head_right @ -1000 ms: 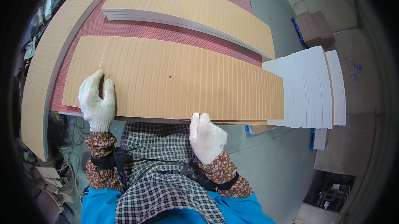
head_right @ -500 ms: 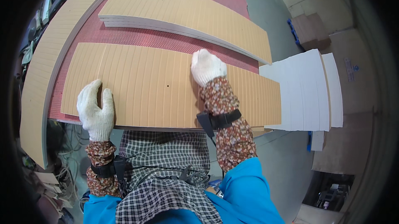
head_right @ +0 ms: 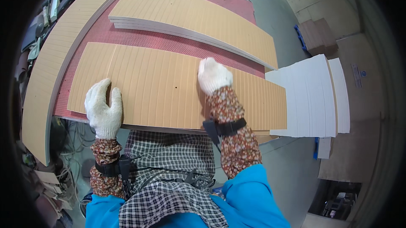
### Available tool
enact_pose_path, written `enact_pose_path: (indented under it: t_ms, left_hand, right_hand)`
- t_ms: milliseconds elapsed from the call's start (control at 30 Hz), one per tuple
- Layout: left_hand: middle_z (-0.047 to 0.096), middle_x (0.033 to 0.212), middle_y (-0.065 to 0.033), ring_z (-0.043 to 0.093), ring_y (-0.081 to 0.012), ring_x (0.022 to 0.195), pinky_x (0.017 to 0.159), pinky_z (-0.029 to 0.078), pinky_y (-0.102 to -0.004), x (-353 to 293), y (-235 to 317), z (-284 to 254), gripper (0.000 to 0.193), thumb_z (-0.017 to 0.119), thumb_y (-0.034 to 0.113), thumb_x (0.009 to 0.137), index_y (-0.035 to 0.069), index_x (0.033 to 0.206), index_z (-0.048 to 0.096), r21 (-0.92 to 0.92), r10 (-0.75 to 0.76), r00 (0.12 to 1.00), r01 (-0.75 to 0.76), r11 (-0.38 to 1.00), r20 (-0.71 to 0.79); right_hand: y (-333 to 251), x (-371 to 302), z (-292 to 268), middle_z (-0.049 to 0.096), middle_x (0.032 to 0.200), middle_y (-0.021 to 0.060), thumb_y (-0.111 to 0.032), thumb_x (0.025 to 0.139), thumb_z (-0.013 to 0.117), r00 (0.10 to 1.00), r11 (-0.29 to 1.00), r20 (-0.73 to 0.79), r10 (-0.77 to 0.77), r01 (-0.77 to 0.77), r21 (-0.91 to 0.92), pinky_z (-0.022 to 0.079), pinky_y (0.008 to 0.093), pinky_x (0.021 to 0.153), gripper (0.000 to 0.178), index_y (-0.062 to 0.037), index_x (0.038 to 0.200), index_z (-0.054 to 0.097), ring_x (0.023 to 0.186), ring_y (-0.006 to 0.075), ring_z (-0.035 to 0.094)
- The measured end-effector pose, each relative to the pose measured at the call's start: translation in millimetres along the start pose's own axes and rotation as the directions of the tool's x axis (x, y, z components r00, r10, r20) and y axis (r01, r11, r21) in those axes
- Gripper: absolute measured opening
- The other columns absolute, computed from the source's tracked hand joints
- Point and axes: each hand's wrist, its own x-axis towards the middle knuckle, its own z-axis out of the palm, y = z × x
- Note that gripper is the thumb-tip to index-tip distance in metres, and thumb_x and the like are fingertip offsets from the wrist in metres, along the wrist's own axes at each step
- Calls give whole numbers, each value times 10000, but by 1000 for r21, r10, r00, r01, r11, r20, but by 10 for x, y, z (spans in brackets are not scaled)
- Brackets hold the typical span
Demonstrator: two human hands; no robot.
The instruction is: A person uses a sanding block to sand the edges and surface of wooden panels on a workbench.
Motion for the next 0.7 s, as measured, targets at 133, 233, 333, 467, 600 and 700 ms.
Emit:
enact_pose_path:
  t_ms: [133, 233, 333, 467, 600, 700]
  left_hand:
    - [717, 1224, -179, 648, -346, 1193, 1062, 486, -460, 15, 9, -6, 331, 730, 178, 938, -3, 1215, 714, 10, 7, 1000, -7, 1000, -5]
    - [717, 1220, -178, 648, -347, 1191, 1059, 488, -462, 13, 2, 25, 331, 727, 185, 941, -2, 1214, 715, 15, 12, 1000, -12, 1000, -7]
    - [717, 1218, -178, 648, -345, 1189, 1058, 489, -460, 8, -19, 19, 329, 728, 190, 941, 1, 1211, 717, 25, 11, 1000, -11, 1000, -2]
    - [717, 1217, -177, 650, -345, 1182, 1054, 493, -458, 8, -19, 23, 327, 733, 190, 939, 3, 1207, 719, 27, 18, 1000, -18, 999, -6]
    - [735, 1183, -184, 670, -362, 1156, 1042, 502, -480, 10, -4, 14, 313, 758, 173, 907, -3, 1164, 733, -5, 16, 1000, -17, 1000, -24]
    - [735, 1185, -182, 669, -360, 1158, 1045, 500, -480, 8, -8, 21, 314, 759, 174, 907, -1, 1167, 732, -4, 16, 1000, -17, 1000, -25]
  right_hand:
    - [-195, -736, -187, 666, 930, 159, -186, 1021, 514, 987, 979, -67, -147, 135, -152, 624, 409, 613, 199, -28, 1027, 635, 737, 304, 759]
    - [-244, -1214, -173, 653, 939, 140, -154, 1003, 540, 977, 967, -111, -183, 158, -202, 594, 364, 541, 138, -43, 1002, 622, 674, 256, 740]
    - [-373, -1610, -207, 644, 862, 116, -158, 1019, 555, 982, 980, -120, -144, 125, -156, 553, 354, 478, 114, -66, 992, 617, 604, 235, 713]
    - [-505, -1977, -193, 574, 655, 82, -216, 1059, 584, 991, 999, -130, 23, -27, -31, 517, 367, 449, 150, -97, 972, 614, 518, 248, 672]
    - [-538, -2115, -209, 594, 711, 85, -212, 1054, 591, 987, 996, -141, 76, -68, 63, 520, 379, 454, 132, -91, 1039, 642, 533, 252, 677]
    - [-570, -2143, -242, 622, 808, 83, -209, 1050, 590, 991, 996, -123, 44, -35, 76, 527, 383, 462, 163, -91, 1128, 670, 552, 254, 678]
